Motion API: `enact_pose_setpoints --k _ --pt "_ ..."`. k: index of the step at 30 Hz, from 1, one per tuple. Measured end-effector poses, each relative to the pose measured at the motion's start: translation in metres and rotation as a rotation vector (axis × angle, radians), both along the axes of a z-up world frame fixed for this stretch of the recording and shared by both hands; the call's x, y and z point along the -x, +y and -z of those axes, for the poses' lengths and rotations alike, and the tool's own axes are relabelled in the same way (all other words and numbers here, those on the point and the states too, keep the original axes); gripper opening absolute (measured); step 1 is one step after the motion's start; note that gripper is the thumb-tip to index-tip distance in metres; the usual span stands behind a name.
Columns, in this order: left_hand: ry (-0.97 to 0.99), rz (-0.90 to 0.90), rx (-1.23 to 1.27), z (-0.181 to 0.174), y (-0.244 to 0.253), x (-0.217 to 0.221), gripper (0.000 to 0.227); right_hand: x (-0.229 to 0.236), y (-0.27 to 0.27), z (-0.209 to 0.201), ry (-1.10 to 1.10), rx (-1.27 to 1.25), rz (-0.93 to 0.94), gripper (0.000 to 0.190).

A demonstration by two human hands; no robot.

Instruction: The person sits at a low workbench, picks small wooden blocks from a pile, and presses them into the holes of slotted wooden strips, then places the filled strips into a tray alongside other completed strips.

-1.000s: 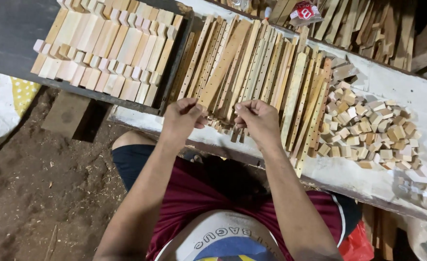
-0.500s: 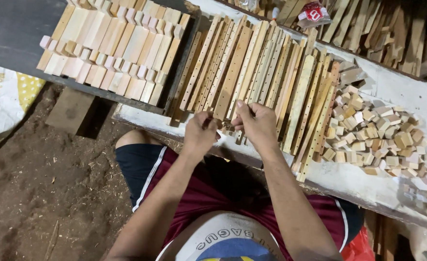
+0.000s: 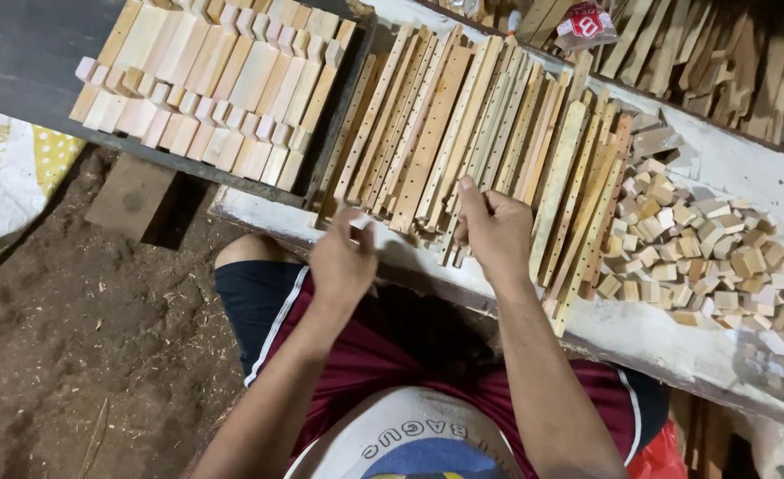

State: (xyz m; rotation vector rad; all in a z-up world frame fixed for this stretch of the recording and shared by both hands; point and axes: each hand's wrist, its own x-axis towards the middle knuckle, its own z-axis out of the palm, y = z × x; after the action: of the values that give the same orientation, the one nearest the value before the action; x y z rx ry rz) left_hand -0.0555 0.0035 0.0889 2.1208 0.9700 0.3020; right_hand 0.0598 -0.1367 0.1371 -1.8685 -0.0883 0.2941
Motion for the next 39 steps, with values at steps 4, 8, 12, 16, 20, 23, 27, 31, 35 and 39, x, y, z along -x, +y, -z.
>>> enact_pose_setpoints --k 4,8,12,16,20,23,27,31,35,39 --pt "0.081 -0.037 -0.187 0.025 0.032 -0.002 0.020 -0.010 -0.010 0.002 0.032 -0.065 0.037 0.037" --pt "0.121 -0.035 -0.276 0.034 0.048 -0.011 0.019 -0.015 -0.025 -0.004 -0.020 -0.036 0.051 0.025" --pt "0.311 -0.022 -0.464 0.067 0.057 -0.033 0.024 -0.017 -0.036 0.005 -0.009 0.019 0.057 0.022" --pt "0.290 -0.035 -0.494 0.095 0.067 -0.045 0.022 -0.018 -0.038 0.008 0.015 -0.006 0.061 0.022" --pt "0.225 -0.086 -0.437 0.069 0.061 -0.041 0.024 -0.014 -0.039 0.008 0.031 -0.012 0.057 0.024" --pt "0.075 -0.085 -0.210 0.051 0.063 -0.038 0.026 -0.012 -0.033 0.004 0.049 -0.017 0.035 0.024" --pt "-0.341 -0.200 0.640 -0.024 0.043 -0.027 0.023 -0.006 -0.018 -0.003 0.112 -0.032 -0.013 0.026" --pt "-0.476 -0.230 0.740 -0.035 0.019 -0.017 0.021 0.003 0.002 -0.020 0.131 -0.011 -0.098 0.029" --pt "-0.543 -0.133 0.827 -0.053 -0.020 -0.002 0.017 0.010 0.018 -0.032 0.185 -0.046 -0.200 0.054" --pt "-0.449 0.060 0.848 -0.065 -0.042 0.008 0.013 -0.007 0.009 0.003 0.155 -0.227 -0.115 0.043"
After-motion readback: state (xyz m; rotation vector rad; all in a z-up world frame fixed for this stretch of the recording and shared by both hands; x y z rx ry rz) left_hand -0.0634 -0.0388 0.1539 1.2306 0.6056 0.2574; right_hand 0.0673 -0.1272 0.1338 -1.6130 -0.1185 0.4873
